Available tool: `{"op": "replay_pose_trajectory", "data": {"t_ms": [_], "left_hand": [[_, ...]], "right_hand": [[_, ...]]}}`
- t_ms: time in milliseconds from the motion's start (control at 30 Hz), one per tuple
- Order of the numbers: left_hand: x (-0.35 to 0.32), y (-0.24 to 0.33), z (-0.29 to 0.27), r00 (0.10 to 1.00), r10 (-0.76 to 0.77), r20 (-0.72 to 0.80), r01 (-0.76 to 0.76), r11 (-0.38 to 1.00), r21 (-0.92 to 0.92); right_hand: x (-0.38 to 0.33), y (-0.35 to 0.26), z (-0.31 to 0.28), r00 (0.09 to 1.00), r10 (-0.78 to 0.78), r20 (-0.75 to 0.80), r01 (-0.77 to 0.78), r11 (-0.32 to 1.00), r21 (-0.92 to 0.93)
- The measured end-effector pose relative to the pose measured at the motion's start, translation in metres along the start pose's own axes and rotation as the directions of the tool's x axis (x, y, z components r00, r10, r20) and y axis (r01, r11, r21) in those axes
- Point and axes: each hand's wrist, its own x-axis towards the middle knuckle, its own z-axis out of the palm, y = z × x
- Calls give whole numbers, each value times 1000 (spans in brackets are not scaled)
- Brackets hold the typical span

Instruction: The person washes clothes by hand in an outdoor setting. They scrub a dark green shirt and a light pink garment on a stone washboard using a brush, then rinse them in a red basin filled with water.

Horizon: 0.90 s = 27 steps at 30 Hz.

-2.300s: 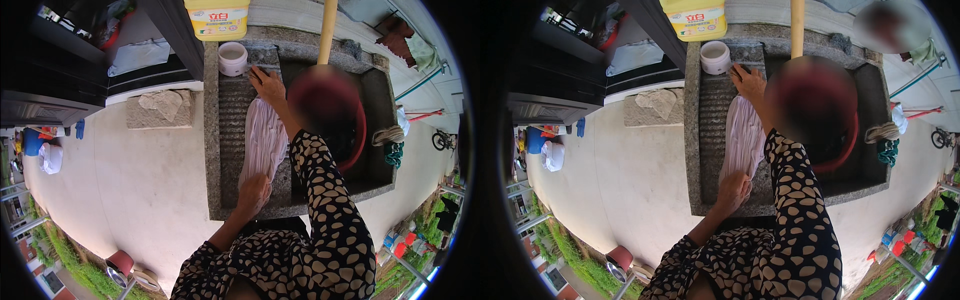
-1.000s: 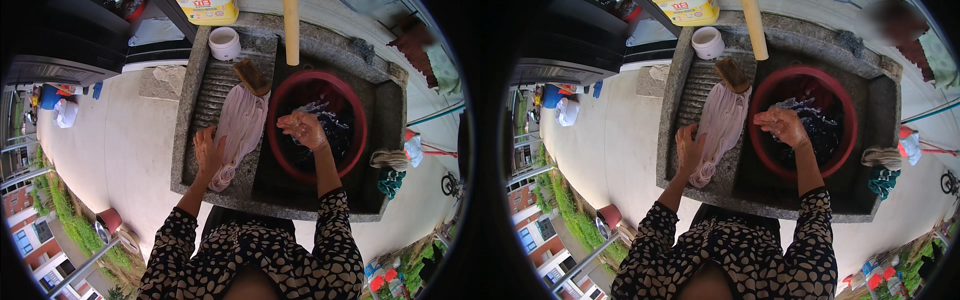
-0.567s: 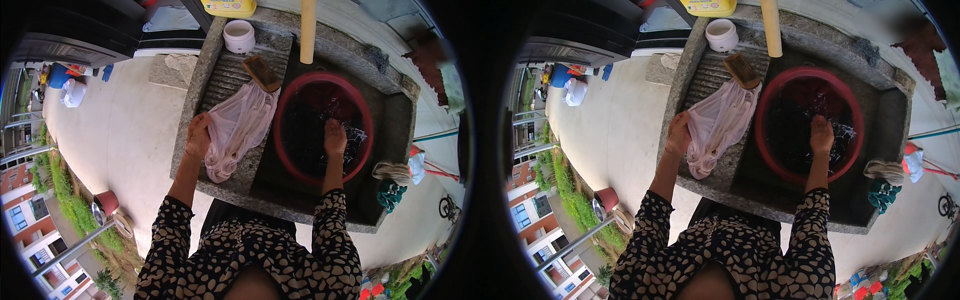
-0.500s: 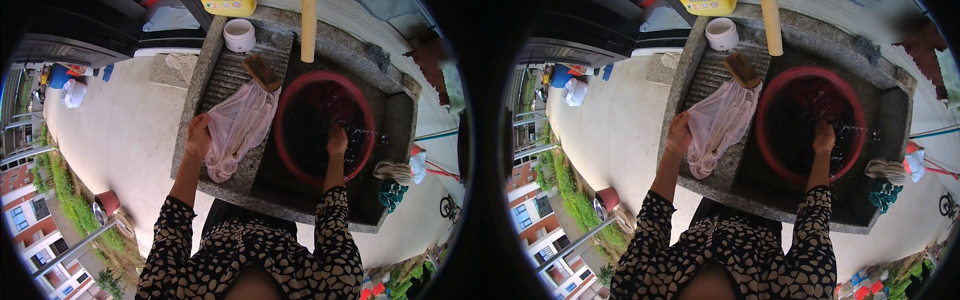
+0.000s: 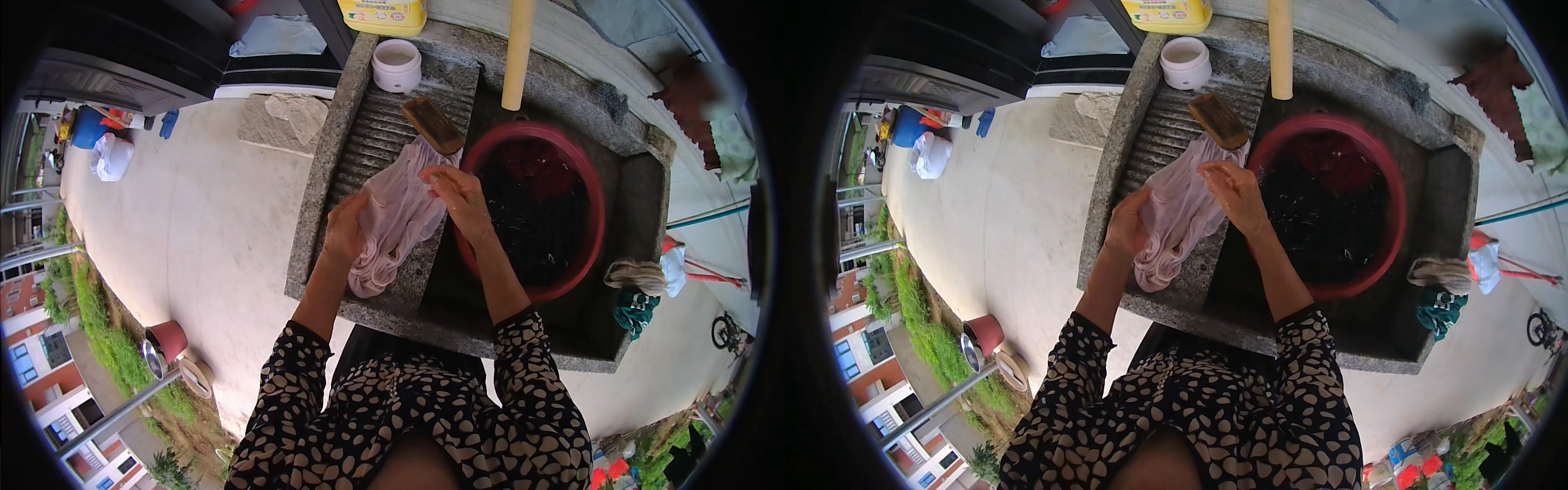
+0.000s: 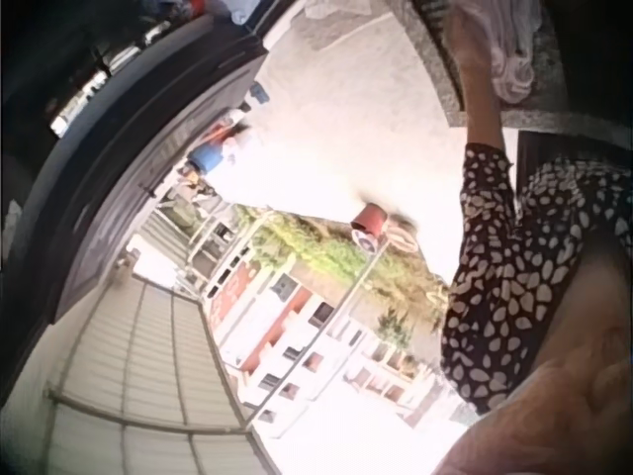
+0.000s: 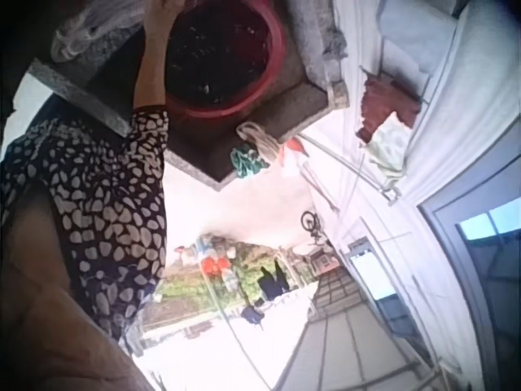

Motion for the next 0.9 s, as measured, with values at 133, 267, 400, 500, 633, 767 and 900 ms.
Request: {"op": "replay_pose_trajectory", "data": {"t_ms": [133, 267, 400, 500, 633, 767, 900], "left_hand": [[-15, -6, -22, 996, -82, -46, 86, 994, 70], [-30, -41, -14, 952, 305, -8, -154, 502, 851], [-45, -28, 20, 762, 441, 474, -289, -423, 859], [-43, -31, -5, 727, 204, 656, -479, -533, 697], [-57, -43, -21, 842, 48, 537, -425, -555, 716], [-53, -36, -4, 728, 137, 671, -526, -516, 676], [-25, -30, -25, 737, 359, 572, -577, -107, 810]], "right_hand": [[53, -6, 6, 869, -471, -155, 43, 383, -923], [110, 14, 6, 969, -226, -97, -51, 202, -978], [110, 22, 5, 993, -112, 36, 60, 213, -975], [55, -2, 38, 936, -283, 210, 285, 256, -924], [-20, 26, 61, 911, -285, 297, 364, 221, -905], [69, 38, 6, 894, -443, 69, 140, 129, -982], [127, 39, -23, 940, -119, -321, -131, 741, -659]]}}
